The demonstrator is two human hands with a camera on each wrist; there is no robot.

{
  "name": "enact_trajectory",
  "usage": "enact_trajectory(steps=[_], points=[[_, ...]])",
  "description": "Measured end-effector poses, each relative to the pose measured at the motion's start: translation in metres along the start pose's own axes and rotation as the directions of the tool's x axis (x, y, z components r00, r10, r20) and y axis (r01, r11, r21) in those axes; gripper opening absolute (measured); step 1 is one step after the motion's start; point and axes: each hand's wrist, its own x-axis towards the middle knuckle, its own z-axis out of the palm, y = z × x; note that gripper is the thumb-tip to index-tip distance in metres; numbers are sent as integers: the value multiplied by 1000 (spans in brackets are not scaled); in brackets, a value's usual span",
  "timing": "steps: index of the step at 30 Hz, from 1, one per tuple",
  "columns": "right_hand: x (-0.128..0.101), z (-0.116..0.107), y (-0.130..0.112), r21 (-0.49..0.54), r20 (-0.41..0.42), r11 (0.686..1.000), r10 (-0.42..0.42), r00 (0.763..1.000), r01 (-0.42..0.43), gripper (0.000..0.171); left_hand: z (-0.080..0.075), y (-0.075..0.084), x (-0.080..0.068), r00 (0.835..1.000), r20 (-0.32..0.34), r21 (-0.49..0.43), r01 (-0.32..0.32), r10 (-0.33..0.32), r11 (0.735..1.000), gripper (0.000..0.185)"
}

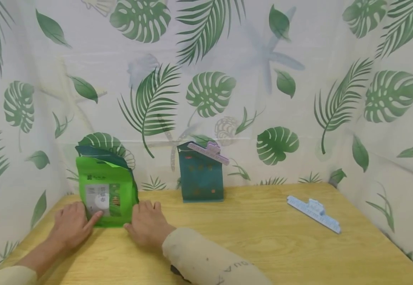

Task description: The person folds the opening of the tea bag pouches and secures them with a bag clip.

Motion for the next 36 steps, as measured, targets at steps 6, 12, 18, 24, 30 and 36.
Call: enact_trajectory(steps=[6,12,18,24,30,36], points=[[-5,-2,7,2,3,1000,3,1000,-3,46,0,7,2,1000,1,29,-27,27,999,67],[-10,-4,14,-10,5,1000,14,1000,-14,45,2,13,3,999,-4,35,-49,50,998,65],[-15,-4,20,-48,-3,999,10,1000,-10,43,3,19,3,998,10,18,-57,57,998,61],[-19,-4,25,-46,-1,999,8,1000,-8,41,6,22,4,997,22,-14,-74,75,997,55],[-22,-3,31,-64,-10,998,10,1000,-11,42,8,27,7,997,33,-21,-74,74,997,59],[-26,-2,36,-71,-22,997,-5,1000,3,42,11,32,8,997,45,-22,-66,67,998,59]])
